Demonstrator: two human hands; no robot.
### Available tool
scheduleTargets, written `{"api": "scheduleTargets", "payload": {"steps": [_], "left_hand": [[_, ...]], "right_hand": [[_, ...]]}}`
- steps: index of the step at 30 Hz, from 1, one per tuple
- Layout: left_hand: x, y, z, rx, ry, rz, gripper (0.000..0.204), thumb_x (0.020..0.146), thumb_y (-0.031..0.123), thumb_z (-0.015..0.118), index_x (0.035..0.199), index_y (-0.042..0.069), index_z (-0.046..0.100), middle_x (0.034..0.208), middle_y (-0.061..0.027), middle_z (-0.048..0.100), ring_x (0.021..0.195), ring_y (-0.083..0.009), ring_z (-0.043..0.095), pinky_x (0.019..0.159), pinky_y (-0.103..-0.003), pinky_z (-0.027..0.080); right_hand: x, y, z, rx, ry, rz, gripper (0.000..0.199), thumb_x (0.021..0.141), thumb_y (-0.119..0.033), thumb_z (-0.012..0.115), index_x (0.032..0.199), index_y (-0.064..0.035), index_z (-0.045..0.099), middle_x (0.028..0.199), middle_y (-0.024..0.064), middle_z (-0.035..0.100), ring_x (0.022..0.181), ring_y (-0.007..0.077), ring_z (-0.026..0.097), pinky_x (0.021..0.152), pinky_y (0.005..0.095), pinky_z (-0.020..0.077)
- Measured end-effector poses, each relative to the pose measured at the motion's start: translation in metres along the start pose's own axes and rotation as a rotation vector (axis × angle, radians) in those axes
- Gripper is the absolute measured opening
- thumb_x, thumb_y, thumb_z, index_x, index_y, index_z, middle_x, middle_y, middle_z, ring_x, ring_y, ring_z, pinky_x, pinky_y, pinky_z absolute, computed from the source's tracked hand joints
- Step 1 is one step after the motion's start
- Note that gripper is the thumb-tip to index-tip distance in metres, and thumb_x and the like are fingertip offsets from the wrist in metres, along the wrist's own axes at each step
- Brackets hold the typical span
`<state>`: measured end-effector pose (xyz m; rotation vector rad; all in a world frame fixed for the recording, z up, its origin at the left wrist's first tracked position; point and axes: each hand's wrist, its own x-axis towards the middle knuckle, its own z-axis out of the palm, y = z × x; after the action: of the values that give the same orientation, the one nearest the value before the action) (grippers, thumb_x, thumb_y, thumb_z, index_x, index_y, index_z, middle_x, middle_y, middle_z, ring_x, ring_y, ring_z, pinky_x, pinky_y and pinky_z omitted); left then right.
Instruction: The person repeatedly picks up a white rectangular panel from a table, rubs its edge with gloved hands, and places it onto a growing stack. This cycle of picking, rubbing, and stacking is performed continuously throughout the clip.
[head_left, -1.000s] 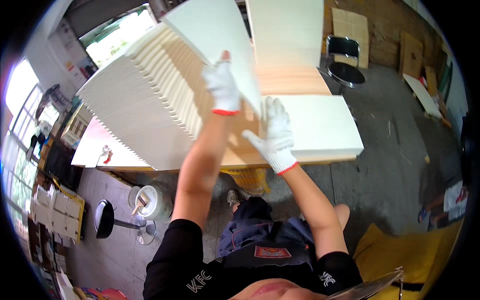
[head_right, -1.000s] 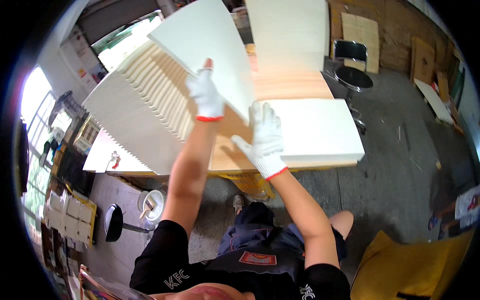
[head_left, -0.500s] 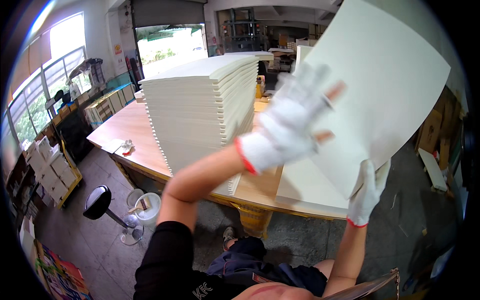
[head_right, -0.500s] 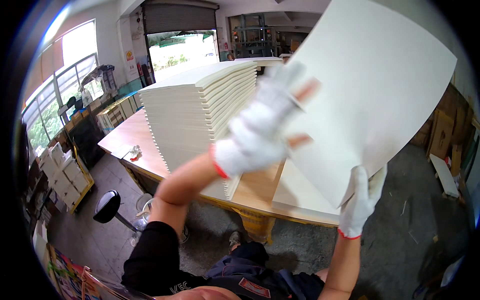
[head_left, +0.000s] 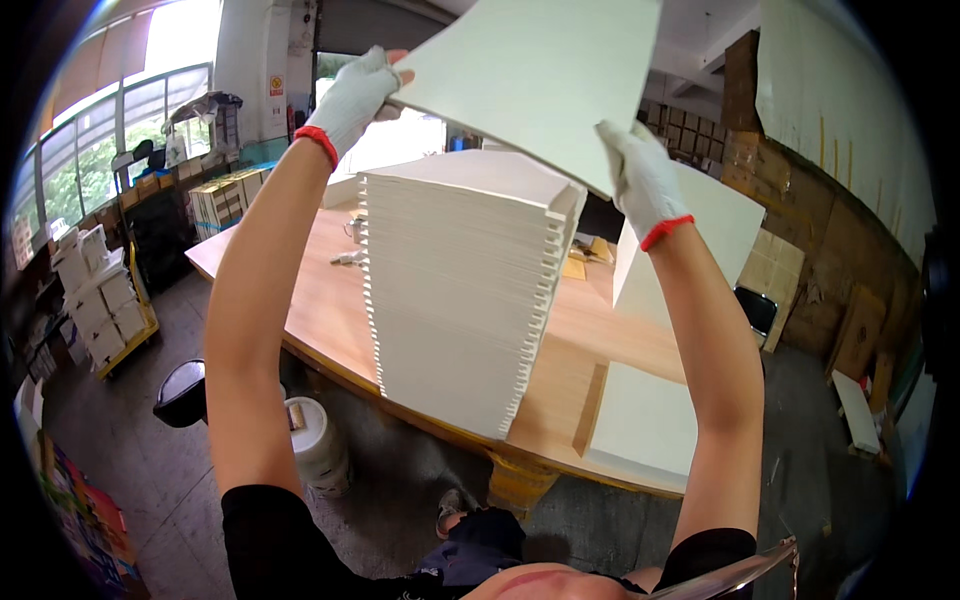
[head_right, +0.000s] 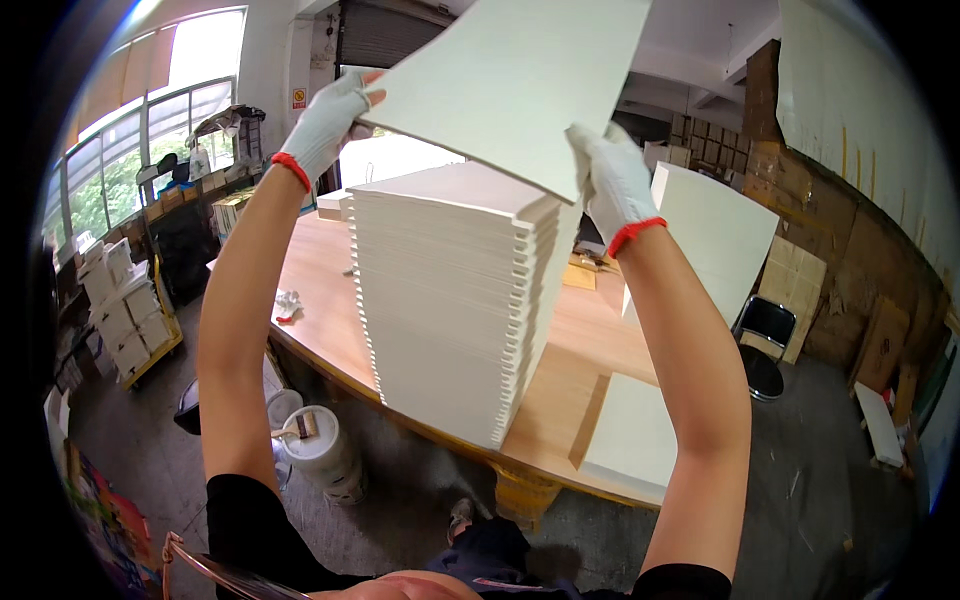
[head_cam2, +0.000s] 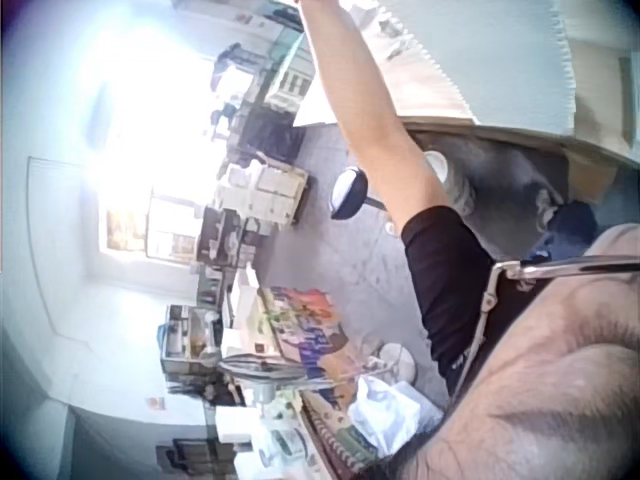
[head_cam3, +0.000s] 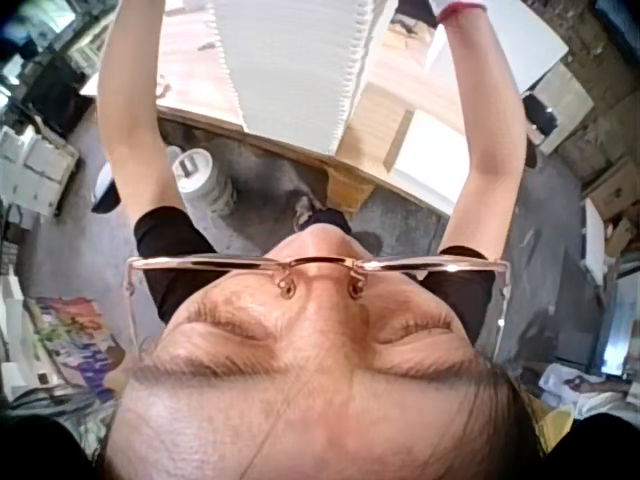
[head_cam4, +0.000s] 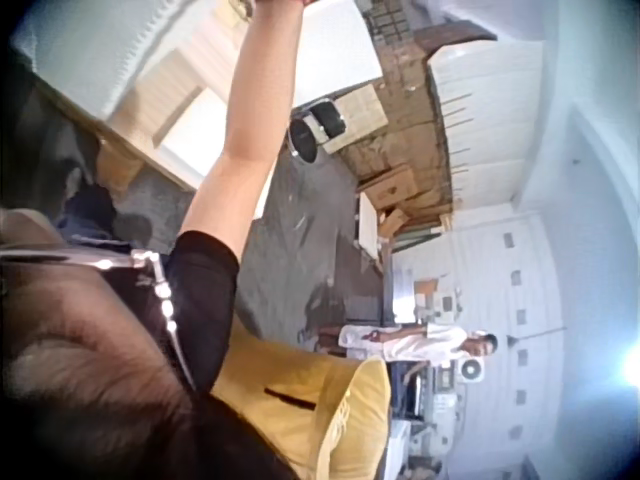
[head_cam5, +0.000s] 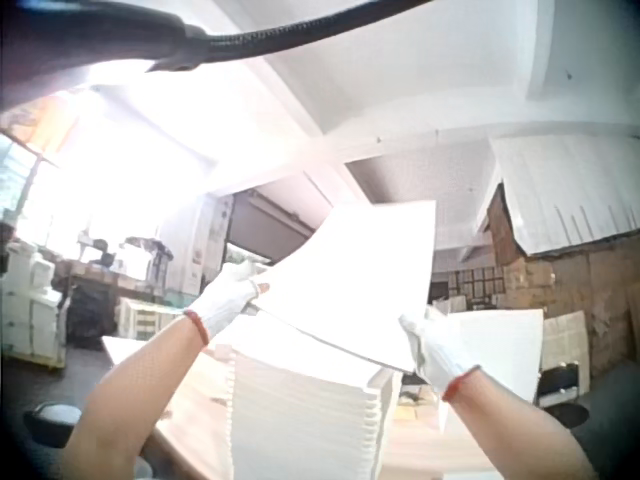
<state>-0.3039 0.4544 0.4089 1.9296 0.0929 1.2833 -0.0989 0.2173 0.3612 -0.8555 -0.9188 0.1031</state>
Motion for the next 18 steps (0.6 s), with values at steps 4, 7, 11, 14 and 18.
{"api": "scheduleTargets", "payload": {"steps": [4,7,11,14,18], "left_hand": [[0.031,-0.047,-0.023,0.732,-0.312,-0.308,0.049,0.097,0.036,0.058,0.139,0.012,0.055,0.086,-0.0059,0.062,0.064,-0.0150,0.057,0.065,-0.030,0.048],[-0.009,-0.068,-0.015,1.222,-0.312,-0.208,0.058,0.091,0.056,0.050,0.133,0.018,0.060,0.126,-0.0080,0.068,0.119,-0.0293,0.061,0.098,-0.039,0.047],[-0.021,-0.054,-0.031,0.908,-0.387,-0.138,0.042,0.092,0.045,0.056,0.116,0.014,0.071,0.108,-0.0078,0.072,0.105,-0.0229,0.066,0.095,-0.036,0.048],[-0.016,-0.056,-0.054,0.704,-0.487,-0.120,0.034,0.090,0.033,0.067,0.113,0.010,0.073,0.103,-0.0065,0.073,0.101,-0.0168,0.065,0.093,-0.031,0.048],[-0.012,-0.068,-0.064,0.463,-0.543,-0.168,0.034,0.085,0.014,0.076,0.116,0.001,0.071,0.100,-0.0059,0.073,0.096,-0.0119,0.065,0.092,-0.026,0.048]], "right_hand": [[0.025,0.039,-0.006,-0.587,-0.160,0.374,0.040,0.091,-0.029,0.073,0.115,0.0020,0.064,0.107,0.0085,0.068,0.095,0.0167,0.062,0.087,0.0302,0.0505],[0.011,0.030,-0.020,-1.067,-0.319,0.397,0.067,0.088,-0.056,0.067,0.127,-0.0018,0.065,0.103,0.0100,0.070,0.095,0.0217,0.062,0.087,0.0313,0.0473],[-0.008,-0.001,-0.029,-1.450,-0.221,0.085,0.063,0.091,-0.062,0.057,0.111,-0.0034,0.068,0.089,0.0112,0.068,0.086,0.0181,0.063,0.080,0.0310,0.0472],[-0.043,-0.013,-0.012,-1.098,-0.383,-0.144,0.056,0.094,-0.057,0.055,0.113,-0.0057,0.068,0.086,0.0081,0.069,0.081,0.0183,0.064,0.077,0.0311,0.0484],[-0.066,-0.023,0.013,-1.272,-0.492,-0.094,0.046,0.093,-0.047,0.059,0.115,-0.0086,0.071,0.087,0.0084,0.071,0.079,0.0185,0.065,0.077,0.0311,0.0501]]}}
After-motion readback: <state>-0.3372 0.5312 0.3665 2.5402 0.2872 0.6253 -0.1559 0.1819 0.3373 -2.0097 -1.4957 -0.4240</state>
